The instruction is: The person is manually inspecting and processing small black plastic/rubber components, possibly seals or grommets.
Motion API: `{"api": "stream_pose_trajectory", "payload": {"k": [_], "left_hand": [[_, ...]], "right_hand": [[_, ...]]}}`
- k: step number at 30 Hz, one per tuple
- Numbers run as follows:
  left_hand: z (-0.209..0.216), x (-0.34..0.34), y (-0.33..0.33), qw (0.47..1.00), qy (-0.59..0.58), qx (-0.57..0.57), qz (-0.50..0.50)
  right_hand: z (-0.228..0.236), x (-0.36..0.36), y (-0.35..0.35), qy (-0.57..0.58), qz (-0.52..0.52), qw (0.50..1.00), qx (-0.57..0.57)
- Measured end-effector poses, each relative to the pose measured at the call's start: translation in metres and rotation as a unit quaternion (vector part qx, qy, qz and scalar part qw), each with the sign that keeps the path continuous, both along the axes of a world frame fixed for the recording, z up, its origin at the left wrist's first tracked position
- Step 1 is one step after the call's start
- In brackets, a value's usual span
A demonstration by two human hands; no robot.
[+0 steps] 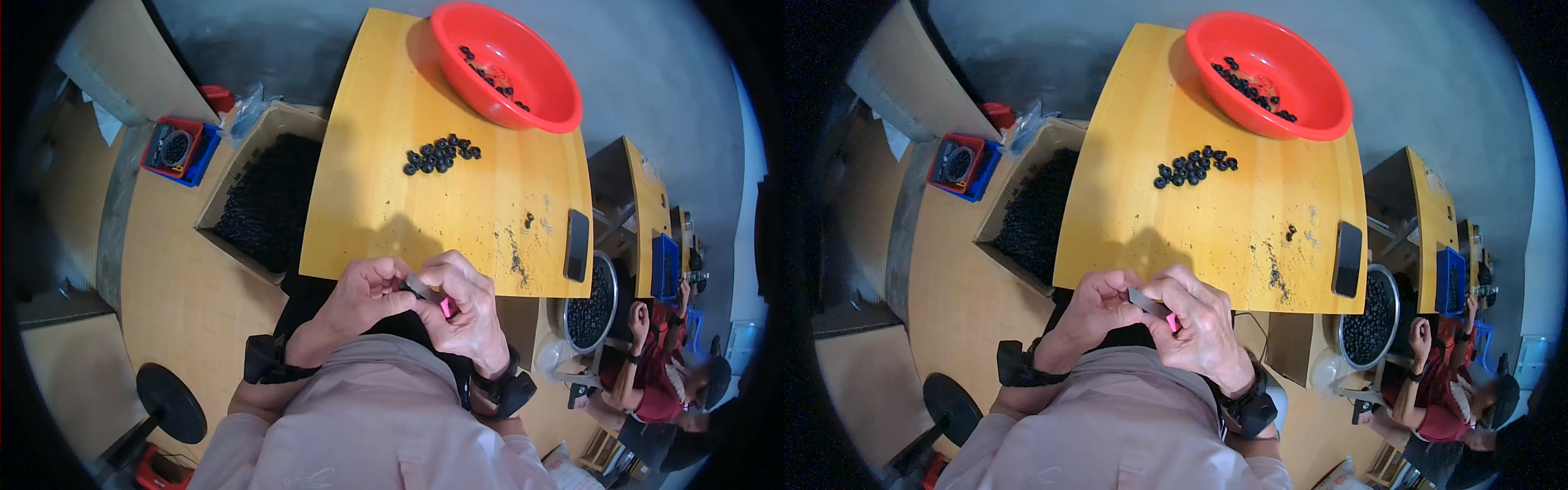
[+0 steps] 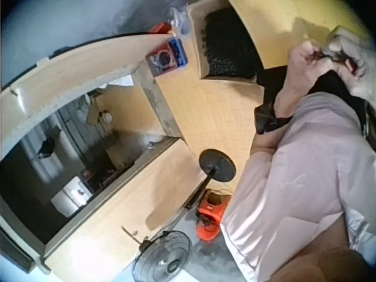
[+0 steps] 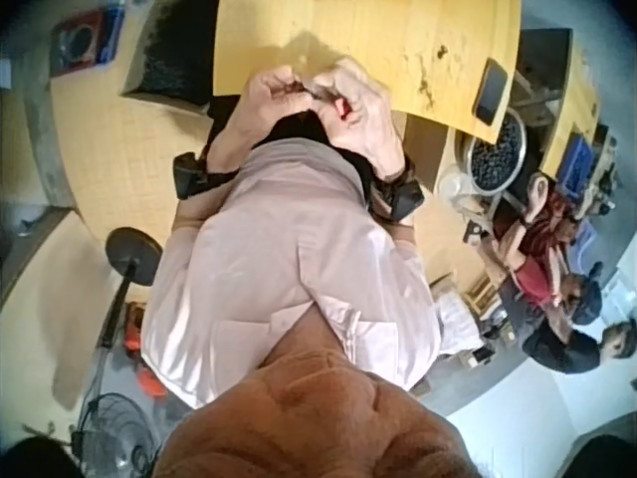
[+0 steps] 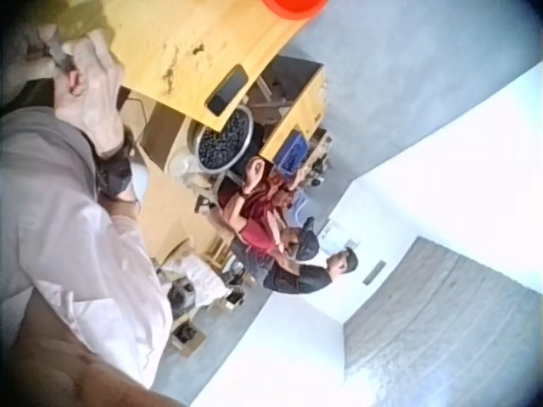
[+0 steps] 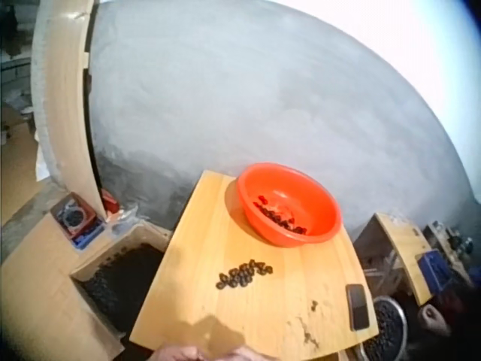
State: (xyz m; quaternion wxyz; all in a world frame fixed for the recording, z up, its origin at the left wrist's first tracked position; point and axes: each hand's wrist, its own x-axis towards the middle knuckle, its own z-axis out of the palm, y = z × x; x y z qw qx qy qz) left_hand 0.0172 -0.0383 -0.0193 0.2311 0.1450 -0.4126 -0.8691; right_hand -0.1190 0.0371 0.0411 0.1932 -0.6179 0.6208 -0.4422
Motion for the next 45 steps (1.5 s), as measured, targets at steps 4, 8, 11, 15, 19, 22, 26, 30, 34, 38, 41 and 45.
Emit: {"api": "stream_pose_trajectory", "payload": {"k": [4,8,11,15,19,22,26,30,34,38,41,45], "left_hand": [[0.002,0.001,0.009,0.995,0.042,0.060,-0.069],[0.011,0.002,0.015,0.993,0.025,0.085,-0.083],[0.016,0.002,0.020,0.995,0.027,0.061,-0.080],[0.017,-0.001,0.026,0.992,0.033,0.070,-0.100],[0.026,-0.003,0.028,0.993,0.008,0.054,-0.101],[0.021,-0.005,0.031,0.994,0.017,0.042,-0.095],[0.017,-0.008,0.033,0.992,0.010,0.083,-0.089],[0.012,-0.011,0.038,0.990,0.040,0.131,-0.044],[0.010,-0.015,0.040,0.979,0.088,0.177,-0.043],[0.007,-0.014,0.042,0.978,0.080,0.188,-0.047],[0.009,-0.014,0.042,0.983,0.066,0.168,-0.032],[0.009,-0.014,0.039,0.988,0.037,0.150,-0.028]], "right_hand": [[-0.013,-0.006,0.021,-0.129,0.028,0.991,0.019],[-0.017,-0.006,0.031,-0.203,0.054,0.978,-0.017],[-0.012,-0.007,0.035,-0.228,0.073,0.971,-0.018],[-0.015,-0.012,0.041,-0.301,0.080,0.950,-0.003],[-0.016,-0.014,0.044,-0.314,0.078,0.946,0.002],[-0.017,-0.016,0.046,-0.328,0.070,0.942,0.008],[-0.009,-0.020,0.054,-0.396,0.003,0.918,0.030],[-0.004,-0.015,0.064,-0.319,-0.055,0.945,0.049],[-0.011,-0.008,0.072,-0.133,-0.024,0.991,0.003],[-0.008,-0.011,0.067,-0.035,0.015,0.997,-0.063],[0.001,-0.012,0.067,0.009,0.041,0.998,-0.056],[0.004,-0.014,0.073,-0.064,0.047,0.997,-0.005]]}}
